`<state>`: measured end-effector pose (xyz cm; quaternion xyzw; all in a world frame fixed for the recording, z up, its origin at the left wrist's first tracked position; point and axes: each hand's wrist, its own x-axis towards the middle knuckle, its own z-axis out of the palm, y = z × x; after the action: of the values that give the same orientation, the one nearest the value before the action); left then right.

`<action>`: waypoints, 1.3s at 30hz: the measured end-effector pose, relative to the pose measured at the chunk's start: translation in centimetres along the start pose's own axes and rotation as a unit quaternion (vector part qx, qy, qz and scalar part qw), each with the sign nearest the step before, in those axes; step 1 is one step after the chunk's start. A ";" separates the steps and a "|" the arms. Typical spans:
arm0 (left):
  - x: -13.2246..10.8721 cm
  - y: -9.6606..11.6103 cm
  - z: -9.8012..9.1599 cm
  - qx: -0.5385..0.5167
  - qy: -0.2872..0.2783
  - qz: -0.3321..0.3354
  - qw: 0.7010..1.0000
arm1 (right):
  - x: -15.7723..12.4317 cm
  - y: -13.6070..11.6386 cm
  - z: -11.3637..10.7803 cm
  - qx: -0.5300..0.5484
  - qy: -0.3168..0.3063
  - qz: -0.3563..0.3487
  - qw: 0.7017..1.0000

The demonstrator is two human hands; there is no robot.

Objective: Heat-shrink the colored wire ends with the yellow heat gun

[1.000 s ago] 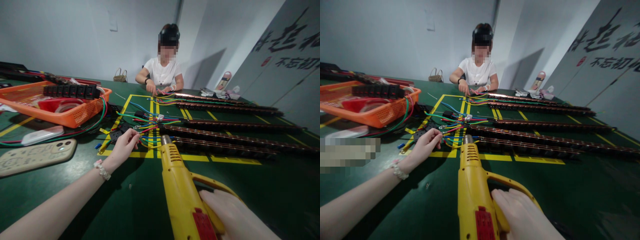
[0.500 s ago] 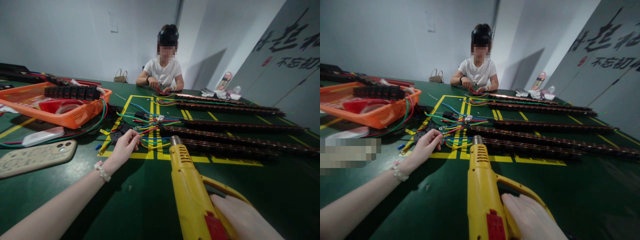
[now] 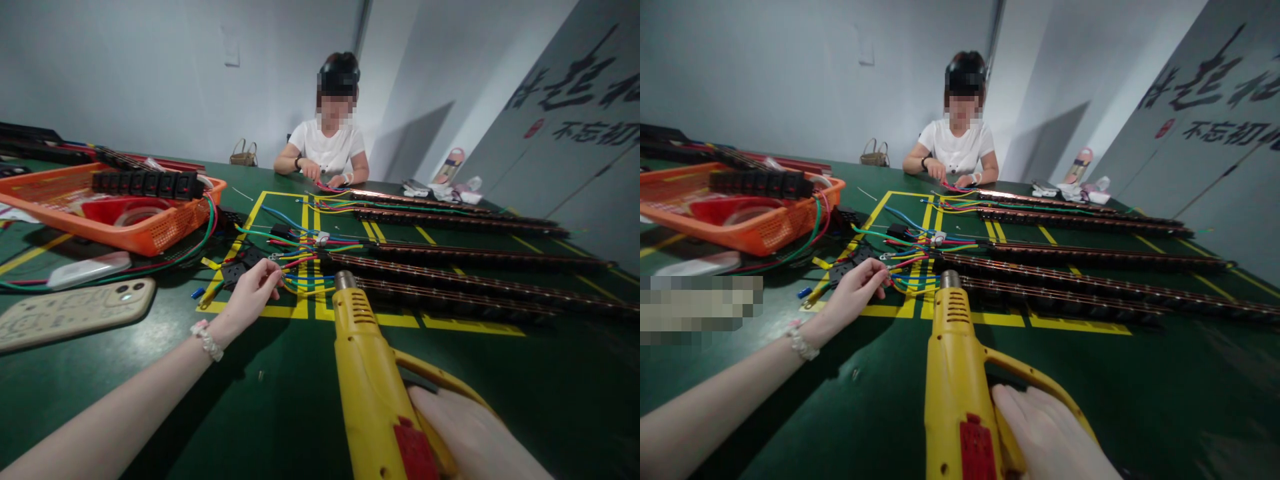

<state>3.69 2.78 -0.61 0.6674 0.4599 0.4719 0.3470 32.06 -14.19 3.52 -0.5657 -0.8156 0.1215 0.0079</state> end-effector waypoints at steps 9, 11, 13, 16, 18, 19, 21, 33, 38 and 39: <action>0.2 -0.3 0.1 0.002 -0.011 0.010 1.000 | 2.0 -2.9 0.1 0.018 -0.031 0.008 0.999; 0.2 -0.5 0.2 0.008 -0.011 0.010 1.000 | 2.3 -3.3 0.1 0.018 -0.032 0.003 0.999; 0.2 -0.5 0.3 0.009 -0.008 0.010 1.000 | 2.5 -3.5 0.2 0.022 -0.030 -0.005 0.999; 0.1 -0.3 0.2 0.011 -0.011 0.009 1.000 | 2.8 -4.0 0.2 0.023 -0.024 -0.011 0.999; 0.1 -0.2 0.2 0.017 -0.012 0.008 1.000 | 3.0 -4.4 0.3 0.019 -0.032 -0.022 0.999; 0.2 -0.2 0.2 0.022 -0.012 0.009 1.000 | 3.2 -4.6 0.3 0.018 -0.034 -0.031 0.999; 0.2 -0.3 0.2 0.031 -0.008 0.010 0.999 | 3.5 -4.9 0.3 0.017 -0.031 -0.046 0.998; -0.2 0.3 -0.1 0.066 -0.010 0.032 0.997 | 3.8 -5.0 0.4 0.029 0.017 -0.087 0.996; -0.4 0.4 -0.1 0.073 -0.012 0.042 0.996 | 3.8 -4.8 0.5 0.026 0.003 -0.071 0.997; -0.4 0.5 -0.1 0.074 -0.013 0.042 0.996 | 3.7 -4.7 0.6 0.025 0.003 -0.067 0.997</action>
<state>3.68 2.22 -0.31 0.7159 0.4611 0.4418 0.2823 26.32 -12.45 3.50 -0.5098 -0.8482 0.1398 0.0324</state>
